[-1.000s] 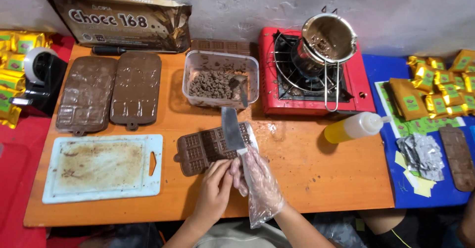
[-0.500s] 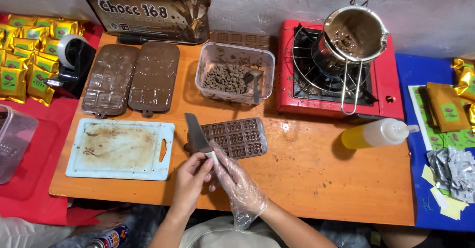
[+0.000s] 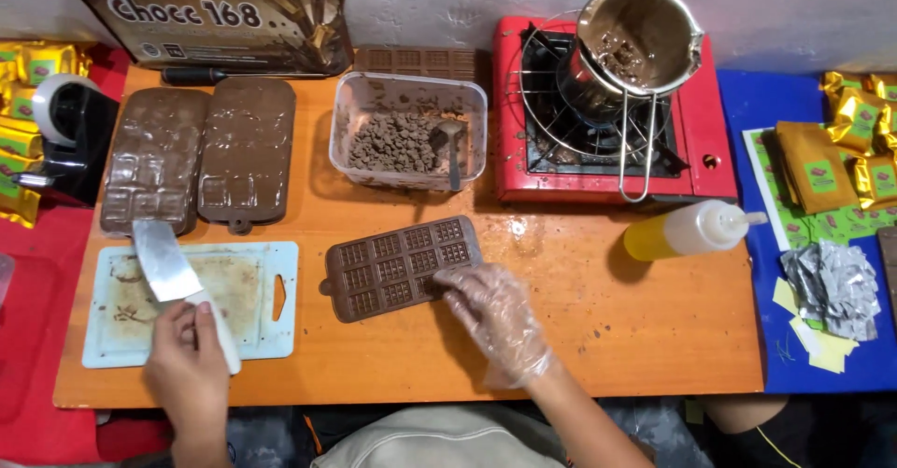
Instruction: Leveling melted chocolate in a silicone mold using a knife and stirring chocolate in a pot.
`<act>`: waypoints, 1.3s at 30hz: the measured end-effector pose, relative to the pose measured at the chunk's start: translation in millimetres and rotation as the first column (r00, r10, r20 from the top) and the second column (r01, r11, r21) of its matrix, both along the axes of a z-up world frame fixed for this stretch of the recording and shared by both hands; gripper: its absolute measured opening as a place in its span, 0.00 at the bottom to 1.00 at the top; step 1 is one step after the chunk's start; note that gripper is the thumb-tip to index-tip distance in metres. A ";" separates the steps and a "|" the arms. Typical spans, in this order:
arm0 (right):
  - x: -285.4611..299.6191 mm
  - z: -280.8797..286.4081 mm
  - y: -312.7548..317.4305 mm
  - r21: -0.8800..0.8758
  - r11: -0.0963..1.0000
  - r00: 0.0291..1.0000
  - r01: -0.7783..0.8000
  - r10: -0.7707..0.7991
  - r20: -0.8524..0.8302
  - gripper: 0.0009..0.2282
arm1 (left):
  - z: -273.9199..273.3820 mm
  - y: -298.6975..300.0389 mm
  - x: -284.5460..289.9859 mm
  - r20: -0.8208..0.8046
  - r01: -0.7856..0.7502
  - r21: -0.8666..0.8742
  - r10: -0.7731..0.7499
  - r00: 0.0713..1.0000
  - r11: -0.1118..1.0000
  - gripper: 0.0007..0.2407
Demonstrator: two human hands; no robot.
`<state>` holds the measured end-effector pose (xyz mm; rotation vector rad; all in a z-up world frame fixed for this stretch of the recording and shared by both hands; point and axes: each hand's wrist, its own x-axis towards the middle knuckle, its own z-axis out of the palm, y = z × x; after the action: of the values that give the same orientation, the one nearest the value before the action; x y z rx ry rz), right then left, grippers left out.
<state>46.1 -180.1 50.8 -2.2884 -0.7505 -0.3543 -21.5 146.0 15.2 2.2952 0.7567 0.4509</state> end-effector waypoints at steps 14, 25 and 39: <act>-6.6 -14.4 -9.9 -0.302 0.933 0.977 0.196 -0.160 0.142 0.06 | 7.4 15.1 -7.0 -0.169 0.056 0.422 0.017 0.985 0.905 0.06; -11.4 -1.1 3.9 -0.256 0.937 0.970 0.236 -0.211 0.121 0.05 | 18.6 -85.2 32.6 -0.088 0.593 0.321 -0.600 0.795 0.739 0.14; 50.6 17.8 -13.0 -0.278 0.913 0.892 0.297 -0.161 0.423 0.29 | -1.2 -90.1 42.3 -0.073 0.614 0.470 -0.665 0.743 0.634 0.16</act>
<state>96.7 -193.1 68.7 -2.6806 -0.7771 -0.8801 20.7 55.9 13.9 2.7516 -0.3105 0.4378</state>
